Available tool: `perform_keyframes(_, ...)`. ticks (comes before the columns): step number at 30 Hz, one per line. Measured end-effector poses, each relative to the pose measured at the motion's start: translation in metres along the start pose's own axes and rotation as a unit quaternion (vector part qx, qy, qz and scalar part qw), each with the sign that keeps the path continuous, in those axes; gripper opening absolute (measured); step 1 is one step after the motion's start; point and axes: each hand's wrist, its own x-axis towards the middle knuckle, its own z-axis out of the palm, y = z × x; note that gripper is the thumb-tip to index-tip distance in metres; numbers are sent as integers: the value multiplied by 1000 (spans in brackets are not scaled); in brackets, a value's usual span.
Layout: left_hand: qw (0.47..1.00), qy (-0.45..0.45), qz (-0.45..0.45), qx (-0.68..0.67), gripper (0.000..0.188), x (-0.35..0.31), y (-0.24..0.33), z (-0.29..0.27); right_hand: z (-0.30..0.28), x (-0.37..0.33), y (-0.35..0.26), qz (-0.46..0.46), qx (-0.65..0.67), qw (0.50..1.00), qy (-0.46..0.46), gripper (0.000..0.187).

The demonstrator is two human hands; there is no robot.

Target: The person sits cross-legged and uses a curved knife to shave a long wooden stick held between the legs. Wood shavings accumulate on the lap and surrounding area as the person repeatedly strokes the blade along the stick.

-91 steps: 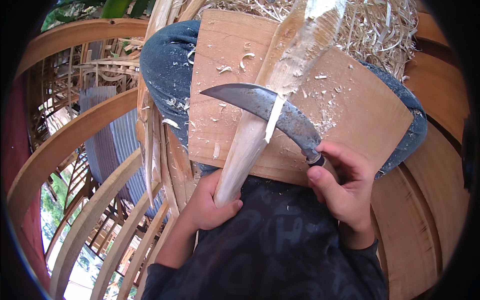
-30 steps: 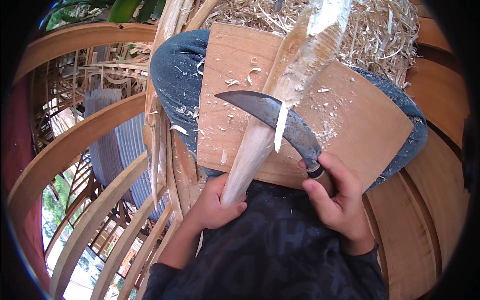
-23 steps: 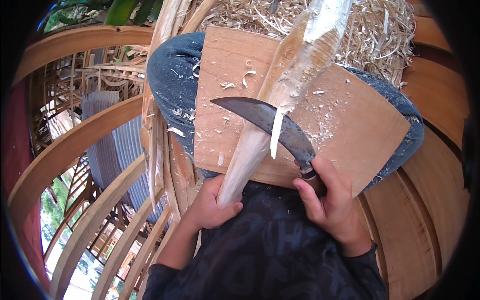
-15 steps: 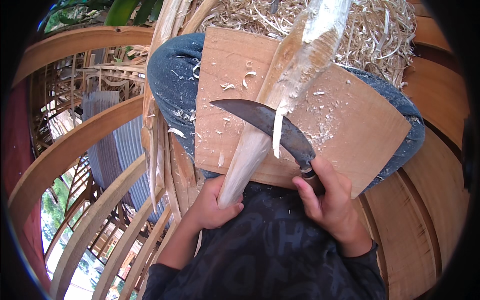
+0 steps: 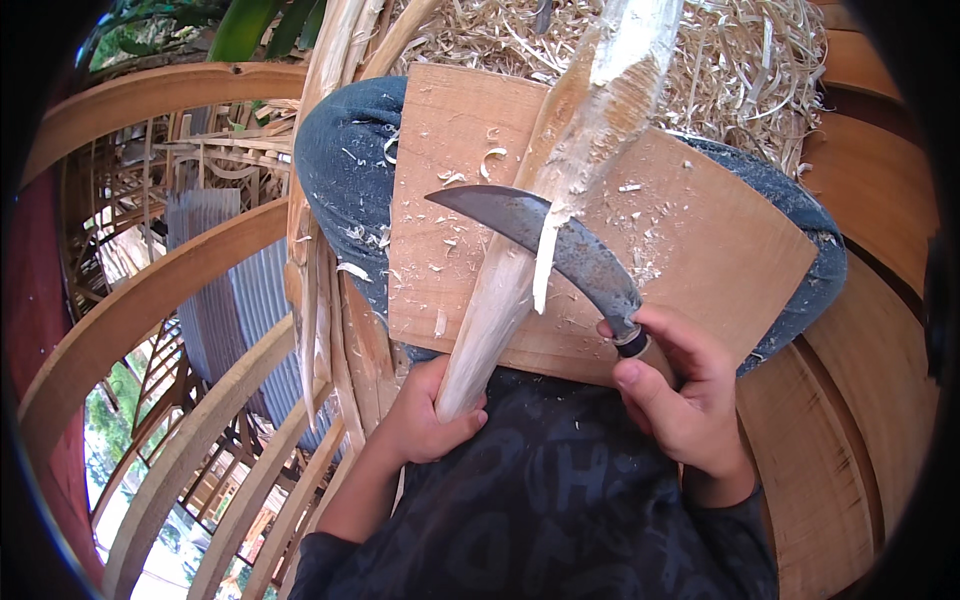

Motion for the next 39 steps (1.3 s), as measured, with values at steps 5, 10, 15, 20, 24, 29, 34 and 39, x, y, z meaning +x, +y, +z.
perform_keyframes(5,1000,-6,-5,-8,34,0,3,1,12,-4,20,-151,-190,968,56,37)
perform_keyframes(10,1000,17,-10,-21,37,3,3,4,15,0,27,-212,-235,945,79,41)
perform_keyframes(15,1000,-4,-11,-11,33,4,-1,-1,14,0,30,-216,-261,937,85,41)
perform_keyframes(20,1000,2,-7,-17,34,4,-1,1,15,0,29,-216,-272,934,83,41)
perform_keyframes(24,1000,5,-5,-16,35,3,0,2,13,2,30,-225,-276,931,79,40)
perform_keyframes(29,1000,11,-5,-6,36,3,1,2,14,2,29,-231,-292,925,81,40)
perform_keyframes(34,1000,-3,-10,-6,35,3,3,1,10,7,34,-243,-301,920,59,37)
perform_keyframes(39,1000,5,6,-13,32,1,0,4,3,-4,15,-22,-158,977,-143,32)
